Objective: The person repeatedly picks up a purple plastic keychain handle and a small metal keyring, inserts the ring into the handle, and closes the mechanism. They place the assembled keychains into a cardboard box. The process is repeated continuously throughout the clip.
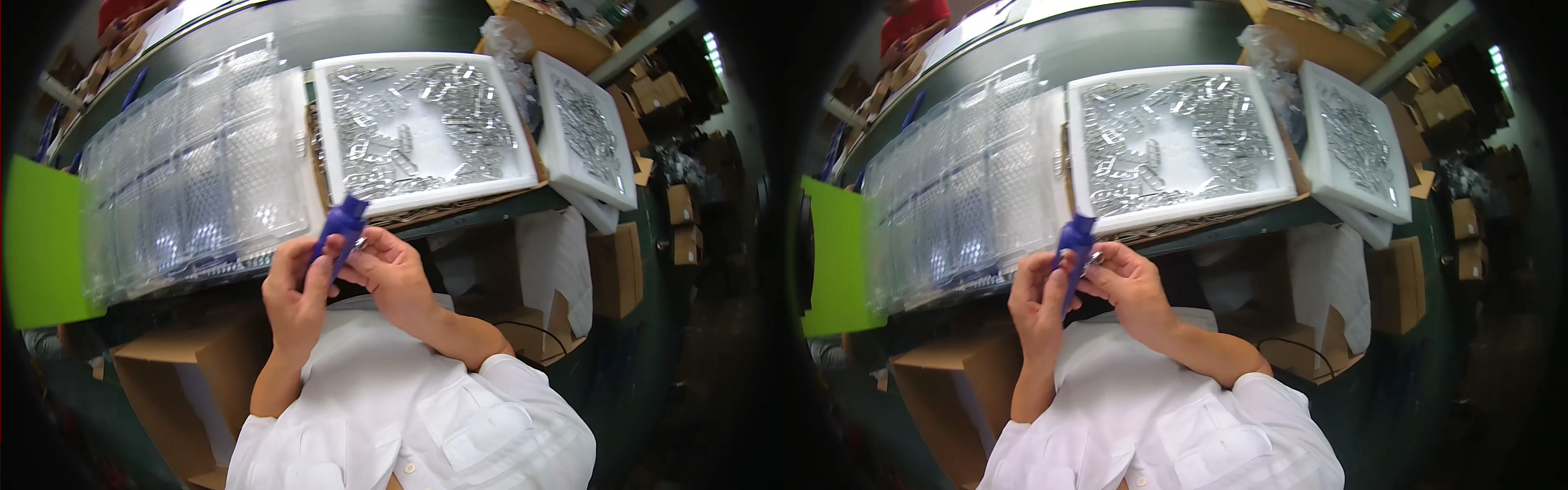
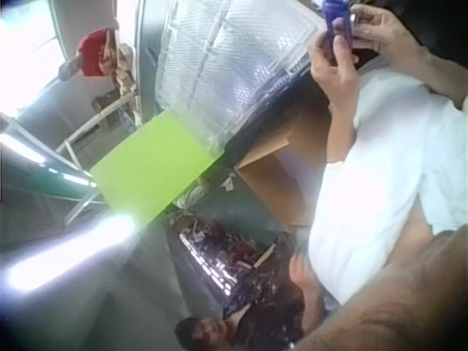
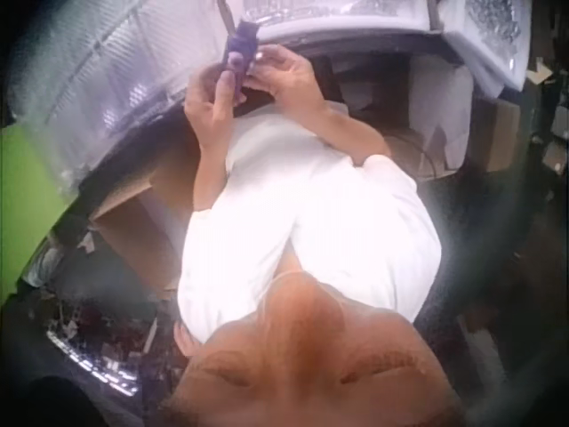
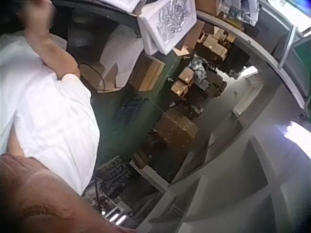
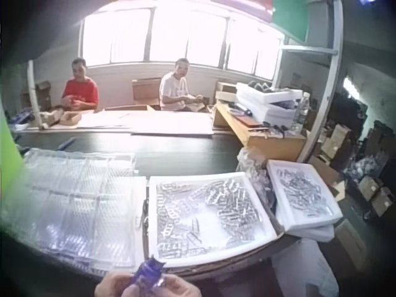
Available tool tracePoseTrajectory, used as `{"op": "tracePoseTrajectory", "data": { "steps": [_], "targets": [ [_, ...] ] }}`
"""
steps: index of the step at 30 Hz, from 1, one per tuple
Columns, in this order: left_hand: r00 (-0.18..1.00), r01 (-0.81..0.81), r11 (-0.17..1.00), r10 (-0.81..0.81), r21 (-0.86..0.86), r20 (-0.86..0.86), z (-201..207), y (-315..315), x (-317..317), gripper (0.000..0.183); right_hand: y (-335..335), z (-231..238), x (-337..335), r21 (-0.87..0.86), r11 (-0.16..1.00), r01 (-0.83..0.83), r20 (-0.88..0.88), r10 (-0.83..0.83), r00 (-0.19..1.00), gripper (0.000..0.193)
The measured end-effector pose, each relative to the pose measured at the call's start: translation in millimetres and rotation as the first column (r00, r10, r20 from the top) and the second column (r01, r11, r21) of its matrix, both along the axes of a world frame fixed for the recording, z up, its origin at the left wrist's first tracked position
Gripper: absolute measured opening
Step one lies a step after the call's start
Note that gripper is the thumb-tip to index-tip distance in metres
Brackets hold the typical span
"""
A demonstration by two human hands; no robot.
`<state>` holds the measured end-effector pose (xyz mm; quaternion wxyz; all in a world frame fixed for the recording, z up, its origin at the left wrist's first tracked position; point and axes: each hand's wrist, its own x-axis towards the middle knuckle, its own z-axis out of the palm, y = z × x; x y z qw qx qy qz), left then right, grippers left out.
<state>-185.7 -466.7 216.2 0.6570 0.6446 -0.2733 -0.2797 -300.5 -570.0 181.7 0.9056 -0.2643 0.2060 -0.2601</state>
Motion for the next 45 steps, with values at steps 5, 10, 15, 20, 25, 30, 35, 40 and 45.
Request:
{"op": "tracePoseTrajectory", "data": {
  "steps": [5,10,15,20,25,30,35,40,45],
  "targets": [
    [0.923,-0.066,0.973,-0.025,-0.221,-0.384,-3.4,15.0,17.7,0.042,-75.3,37.6,-43.7,-0.726,0.583,0.364,-0.088,-0.603,0.793,0.023],
    [0.833,0.011,0.94,-0.197,-0.341,-0.517,-0.2,16.4,19.9,0.053,-272.2,55.2,-169.4,-0.974,-0.134,-0.184,0.123,-0.99,0.07,0.029],
    [0.8,0.151,0.917,-0.333,-0.37,-0.499,-1.1,19.3,22.2,0.062,-264.5,72.9,-137.2,-0.825,-0.294,-0.483,0.218,-0.953,0.209,0.026],
    [0.773,0.167,0.928,-0.333,-0.333,-0.54,-5.0,24.1,24.3,0.067,-238.4,42.8,-34.9,-0.885,-0.088,-0.458,-0.157,-0.869,0.47,0.019],
    [0.812,0.19,0.93,-0.329,-0.315,-0.482,-8.1,33.6,24.5,0.062,-240.6,23.2,16.2,-0.696,-0.01,-0.718,-0.291,-0.91,0.295,0.03],
    [0.793,0.185,0.921,-0.346,-0.344,-0.501,-11.8,36.3,28.4,0.059,-249.0,12.6,19.0,-0.758,0.076,-0.648,-0.332,-0.9,0.283,0.021],
    [0.778,0.155,0.923,-0.335,-0.353,-0.532,-10.6,37.6,31.1,0.059,-246.2,15.9,14.6,-0.745,0.011,-0.667,-0.303,-0.897,0.323,0.016],
    [0.742,0.135,0.913,-0.35,-0.384,-0.572,-14.4,35.0,33.9,0.062,-237.5,25.7,17.1,-0.799,-0.011,-0.601,-0.24,-0.911,0.336,0.015],
    [0.739,0.163,0.896,-0.389,-0.414,-0.55,-12.8,31.2,33.2,0.059,-224.5,43.0,10.4,-0.909,0.28,-0.308,-0.406,-0.757,0.511,0.013]
  ]
}}
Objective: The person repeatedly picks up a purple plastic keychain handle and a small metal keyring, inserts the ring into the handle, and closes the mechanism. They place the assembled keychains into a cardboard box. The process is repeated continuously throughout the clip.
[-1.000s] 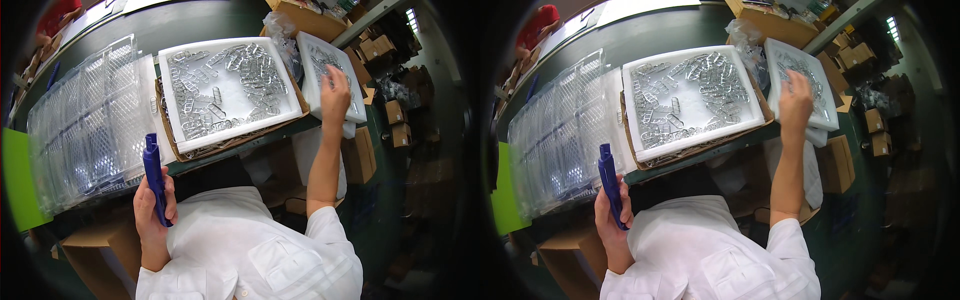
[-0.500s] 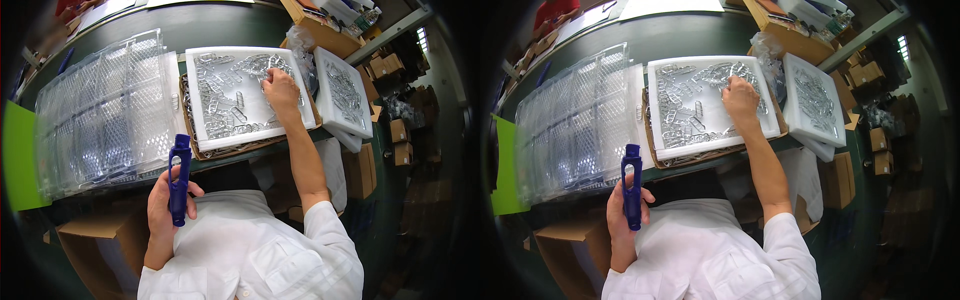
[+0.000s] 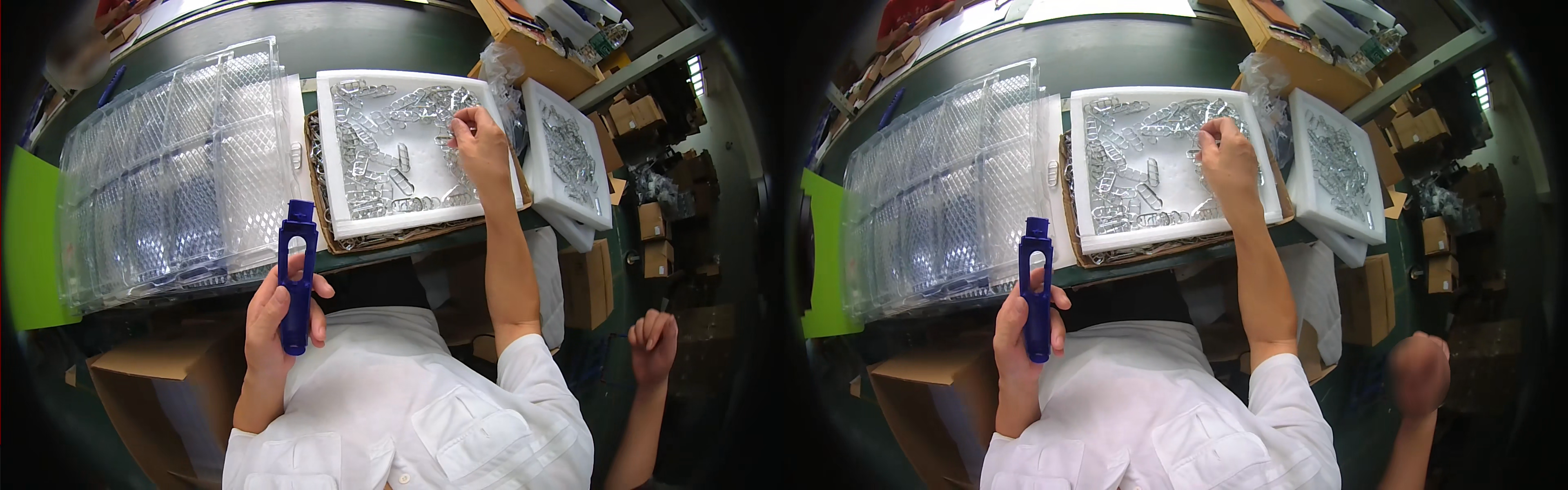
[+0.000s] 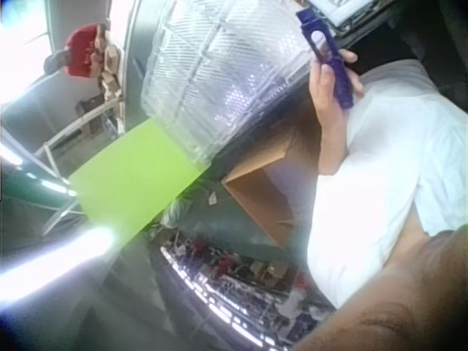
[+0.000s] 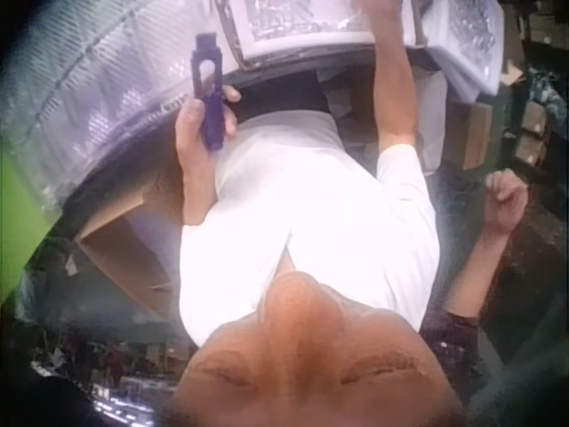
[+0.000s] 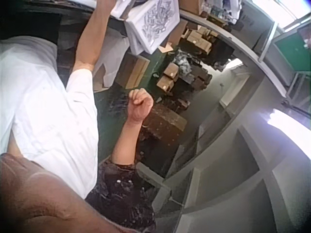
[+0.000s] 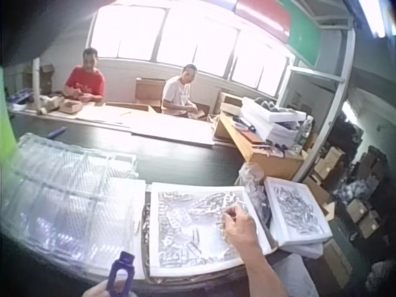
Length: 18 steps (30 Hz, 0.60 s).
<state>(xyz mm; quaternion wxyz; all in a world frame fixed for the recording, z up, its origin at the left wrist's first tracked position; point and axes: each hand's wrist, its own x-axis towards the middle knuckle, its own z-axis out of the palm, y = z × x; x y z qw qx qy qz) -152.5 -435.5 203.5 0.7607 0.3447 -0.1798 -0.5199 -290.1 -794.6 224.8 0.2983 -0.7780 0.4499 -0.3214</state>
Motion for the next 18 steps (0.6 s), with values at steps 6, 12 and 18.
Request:
{"op": "tracePoseTrajectory", "data": {
  "steps": [6,12,18],
  "targets": [
    [1.0,0.02,0.999,-0.02,0.032,0.007,4.0,-11.8,-0.7,0.058,37.9,24.5,-10.8,0.146,0.979,-0.141,0.189,0.113,0.976,0.014],
    [0.992,0.115,0.993,-0.114,0.014,-0.05,3.8,-25.5,-3.3,0.062,120.2,60.0,-29.4,0.26,0.867,-0.424,0.538,0.234,0.81,0.02],
    [0.987,0.14,0.985,-0.147,0.1,0.069,0.4,-22.2,-11.1,0.063,163.7,64.9,-23.2,0.021,0.754,-0.657,0.339,0.613,0.714,0.019]
  ]
}}
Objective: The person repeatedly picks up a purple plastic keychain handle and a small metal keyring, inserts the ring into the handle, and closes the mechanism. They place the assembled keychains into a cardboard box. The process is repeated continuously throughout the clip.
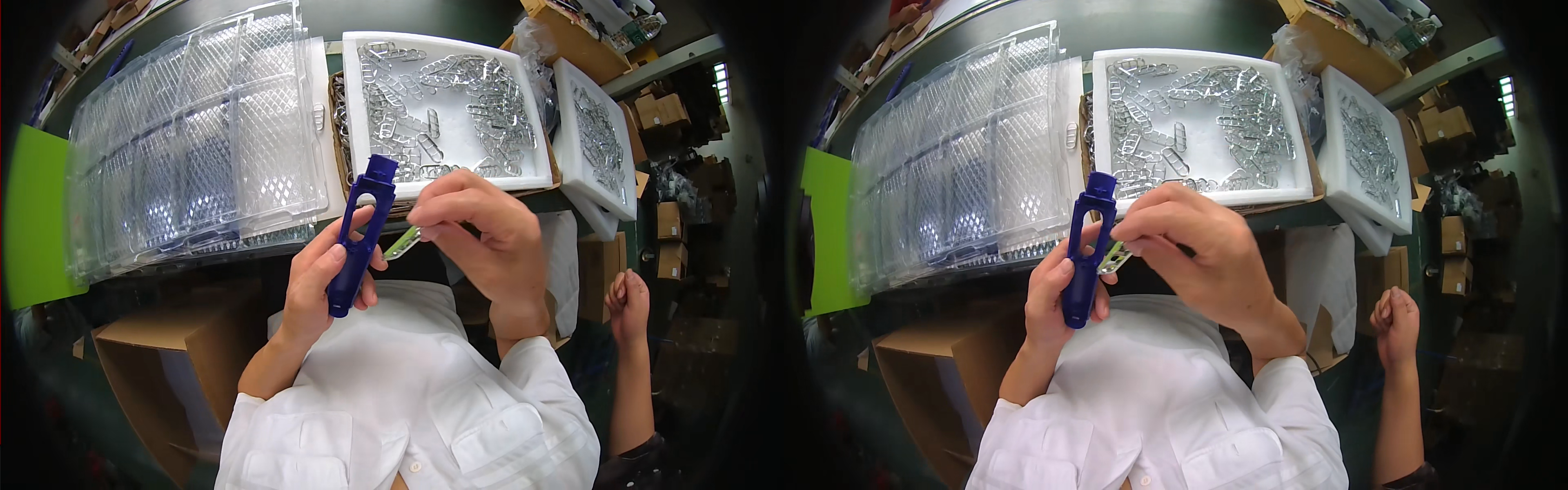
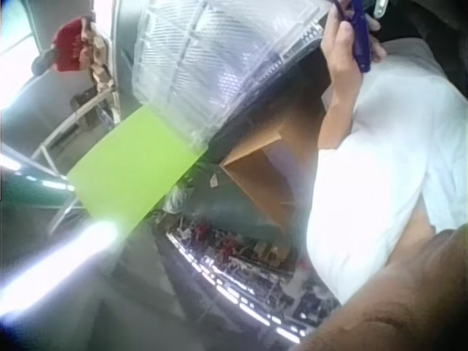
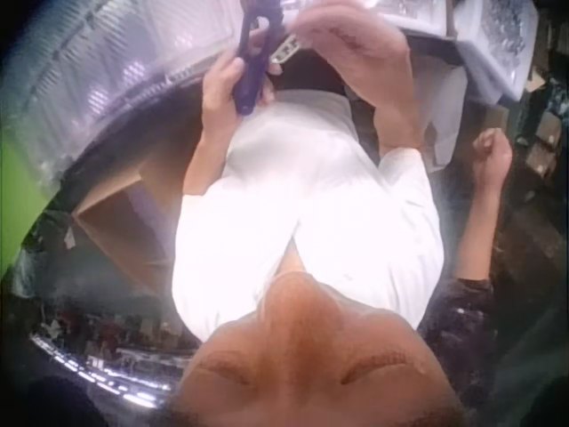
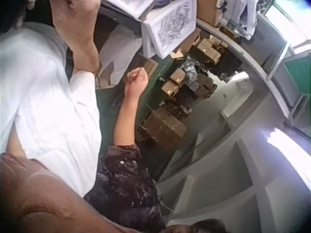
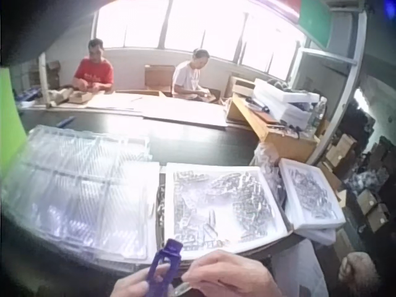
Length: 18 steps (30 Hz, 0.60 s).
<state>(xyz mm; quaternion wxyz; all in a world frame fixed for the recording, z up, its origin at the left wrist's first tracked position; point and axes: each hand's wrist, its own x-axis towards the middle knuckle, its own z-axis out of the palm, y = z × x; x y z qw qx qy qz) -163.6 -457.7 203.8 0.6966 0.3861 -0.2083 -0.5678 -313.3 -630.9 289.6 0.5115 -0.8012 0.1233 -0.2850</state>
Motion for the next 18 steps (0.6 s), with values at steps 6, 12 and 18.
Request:
{"op": "tracePoseTrajectory", "data": {
  "steps": [6,12,18],
  "targets": [
    [0.992,-0.006,1.0,0.002,0.026,0.128,3.1,2.7,-8.1,0.061,17.2,-11.8,16.5,-0.428,0.9,0.084,-0.116,-0.147,0.982,0.024],
    [0.988,0.005,0.999,-0.01,0.037,0.157,-0.3,9.0,-6.6,0.058,25.5,-10.9,28.7,-0.569,0.814,0.121,-0.088,-0.206,0.975,0.02],
    [0.987,0.007,1.0,-0.012,0.031,0.161,-1.2,12.5,-8.4,0.055,27.2,-22.4,32.6,-0.511,0.855,0.088,-0.098,-0.159,0.982,0.018]
  ]
}}
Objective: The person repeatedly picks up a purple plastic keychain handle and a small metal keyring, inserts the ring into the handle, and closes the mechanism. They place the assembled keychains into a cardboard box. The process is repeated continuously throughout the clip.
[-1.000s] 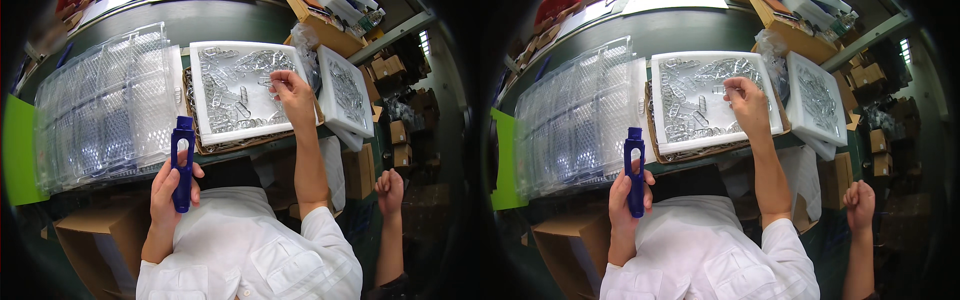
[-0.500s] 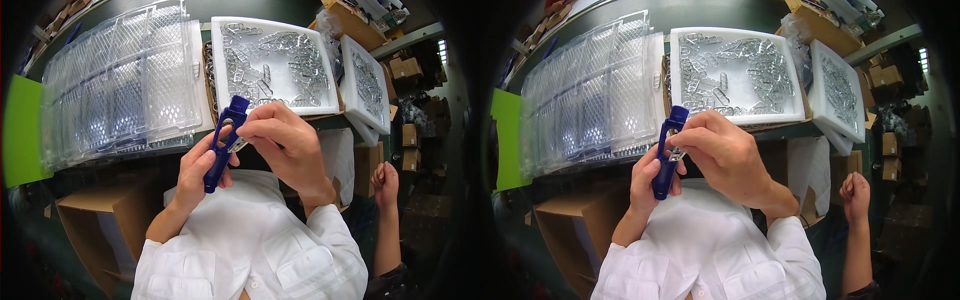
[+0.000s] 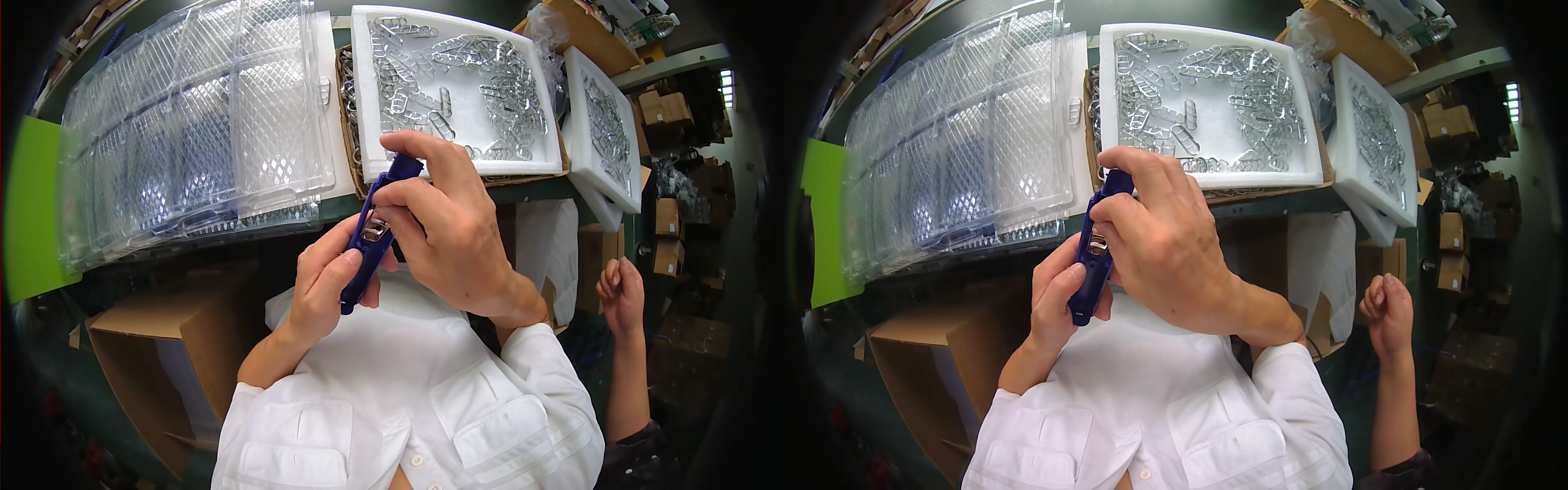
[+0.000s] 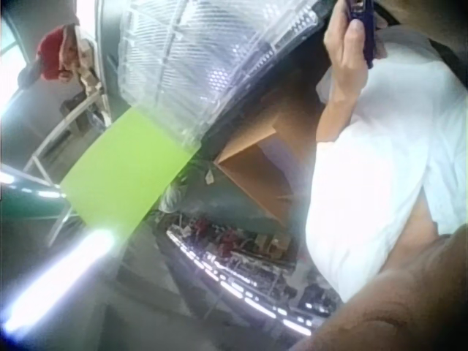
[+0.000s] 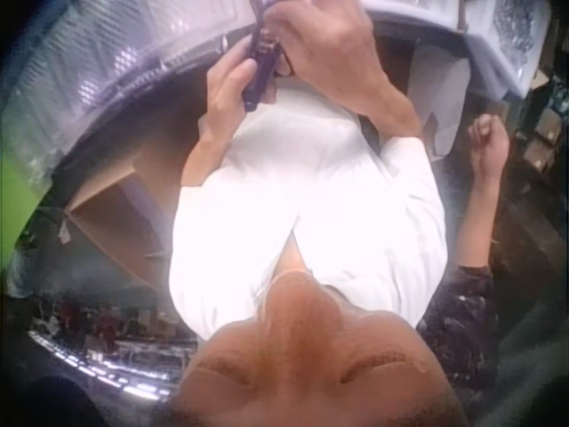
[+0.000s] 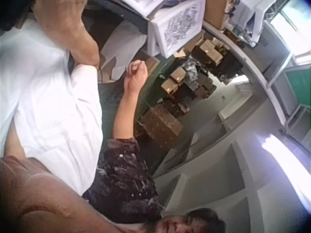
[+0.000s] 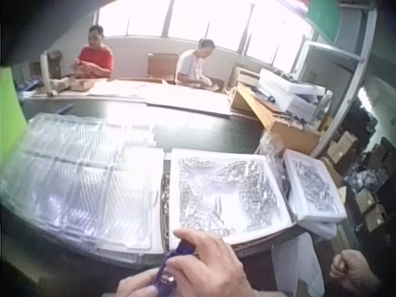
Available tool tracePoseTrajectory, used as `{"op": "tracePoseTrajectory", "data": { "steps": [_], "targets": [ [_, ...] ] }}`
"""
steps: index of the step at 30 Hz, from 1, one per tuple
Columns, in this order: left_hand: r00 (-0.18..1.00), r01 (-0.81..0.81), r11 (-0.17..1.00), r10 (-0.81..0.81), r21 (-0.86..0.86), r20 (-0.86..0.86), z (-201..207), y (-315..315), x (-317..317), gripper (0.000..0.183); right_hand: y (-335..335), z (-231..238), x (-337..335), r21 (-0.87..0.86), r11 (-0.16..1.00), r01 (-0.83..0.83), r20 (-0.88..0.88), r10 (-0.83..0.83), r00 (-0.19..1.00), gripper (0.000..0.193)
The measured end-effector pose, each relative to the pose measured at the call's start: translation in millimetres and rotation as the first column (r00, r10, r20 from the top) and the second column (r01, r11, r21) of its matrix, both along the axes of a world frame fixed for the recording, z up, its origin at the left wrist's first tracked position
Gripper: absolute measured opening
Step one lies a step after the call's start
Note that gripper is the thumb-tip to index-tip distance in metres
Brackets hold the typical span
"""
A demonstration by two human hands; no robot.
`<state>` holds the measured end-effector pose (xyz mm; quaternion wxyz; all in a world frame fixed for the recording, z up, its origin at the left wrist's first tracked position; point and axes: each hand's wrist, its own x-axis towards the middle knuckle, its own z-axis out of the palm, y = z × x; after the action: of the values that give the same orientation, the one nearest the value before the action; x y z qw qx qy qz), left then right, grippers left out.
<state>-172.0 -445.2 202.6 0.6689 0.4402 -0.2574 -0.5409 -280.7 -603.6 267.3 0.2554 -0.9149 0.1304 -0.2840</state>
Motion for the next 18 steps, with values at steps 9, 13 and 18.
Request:
{"op": "tracePoseTrajectory", "data": {
  "steps": [9,13,18],
  "targets": [
    [0.997,-0.04,0.999,0.04,-0.002,0.068,-9.9,-1.7,0.6,0.039,8.0,-19.0,3.0,0.106,0.992,0.062,0.069,-0.069,0.995,0.032],
    [0.981,-0.09,0.995,0.095,-0.038,0.166,-11.4,-1.3,0.4,0.033,15.9,-14.6,3.4,0.327,0.926,0.188,0.082,-0.226,0.971,0.045],
    [0.943,-0.143,0.986,0.108,0.09,0.315,2.9,-12.3,-3.2,0.022,7.3,-29.3,-2.4,0.582,0.806,0.106,-0.07,-0.08,0.994,0.036]
  ]
}}
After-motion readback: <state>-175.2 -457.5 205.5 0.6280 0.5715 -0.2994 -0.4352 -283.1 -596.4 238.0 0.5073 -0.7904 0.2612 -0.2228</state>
